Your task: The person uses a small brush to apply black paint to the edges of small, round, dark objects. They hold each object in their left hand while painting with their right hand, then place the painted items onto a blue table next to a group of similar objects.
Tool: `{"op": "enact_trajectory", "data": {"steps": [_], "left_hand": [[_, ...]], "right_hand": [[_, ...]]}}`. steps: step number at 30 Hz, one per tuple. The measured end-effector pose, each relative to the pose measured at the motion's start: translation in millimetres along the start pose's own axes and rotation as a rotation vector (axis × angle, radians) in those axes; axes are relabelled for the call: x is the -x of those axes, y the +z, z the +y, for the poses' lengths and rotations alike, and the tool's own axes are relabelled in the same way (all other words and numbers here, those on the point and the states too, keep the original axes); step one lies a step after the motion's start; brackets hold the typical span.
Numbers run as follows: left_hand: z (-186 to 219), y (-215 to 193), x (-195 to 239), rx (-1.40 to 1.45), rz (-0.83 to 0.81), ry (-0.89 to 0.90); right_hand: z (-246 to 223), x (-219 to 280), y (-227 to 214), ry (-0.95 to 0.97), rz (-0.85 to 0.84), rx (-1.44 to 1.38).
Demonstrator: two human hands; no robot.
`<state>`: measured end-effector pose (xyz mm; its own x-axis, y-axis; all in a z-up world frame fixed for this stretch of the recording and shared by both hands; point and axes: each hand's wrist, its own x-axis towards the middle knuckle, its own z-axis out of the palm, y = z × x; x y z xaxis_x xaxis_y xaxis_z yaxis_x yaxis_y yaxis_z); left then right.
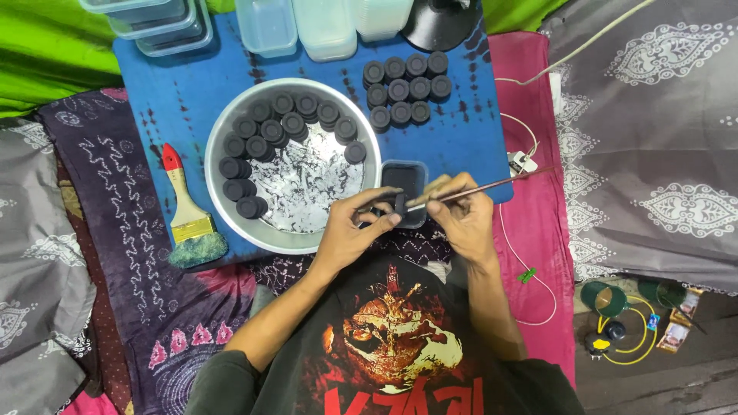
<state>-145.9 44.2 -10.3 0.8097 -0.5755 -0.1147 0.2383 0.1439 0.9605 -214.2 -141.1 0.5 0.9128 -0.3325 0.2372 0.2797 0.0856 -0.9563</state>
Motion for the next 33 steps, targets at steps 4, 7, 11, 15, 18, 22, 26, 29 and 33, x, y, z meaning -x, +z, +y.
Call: {"op": "enact_trajectory", "data": {"steps": [4,7,11,15,18,22,26,29,33], "left_hand": [[4.8,-0.4,3.8,-0.024,0.005,0.004],[3.7,-2.3,3.3,-0.025,-0.002,0.006],[2.9,-2.2,4.5,-0.035,0.009,0.007],[-8.0,-3.4,-1.2,-0.025,0.019,0.007],[-2.8,-5.6,-4.4,-0.016,0.014,-0.006],[3.2,-10.8,-7.6,0.017,-0.013,-0.054],[-5.5,-17.3,-9.8,0.007,-0.009,-0.067],[-6.8,-20.0,-10.3,-0.01,-0.004,-0.078],[-8.6,-19.7,-9.9,-0.01,-0.008,-0.077]], "right_hand": [[1.5,-5.9,-3.0,-0.005,0.041,0.123],[12.0,-6.3,-10.1,-0.026,-0.023,0.083],[9.9,-4.5,-2.7,-0.028,0.016,0.084],[18.9,-5.4,-5.0,-0.042,-0.016,0.013],[18.4,-9.9,1.9,-0.075,0.06,0.112],[18.0,-4.3,6.6,-0.061,0.054,0.016],[15.2,-4.3,14.7,-0.104,0.129,0.17],[4.8,-8.3,26.7,-0.101,0.136,0.193],[1.8,-5.5,31.7,-0.094,0.136,0.218]]}}
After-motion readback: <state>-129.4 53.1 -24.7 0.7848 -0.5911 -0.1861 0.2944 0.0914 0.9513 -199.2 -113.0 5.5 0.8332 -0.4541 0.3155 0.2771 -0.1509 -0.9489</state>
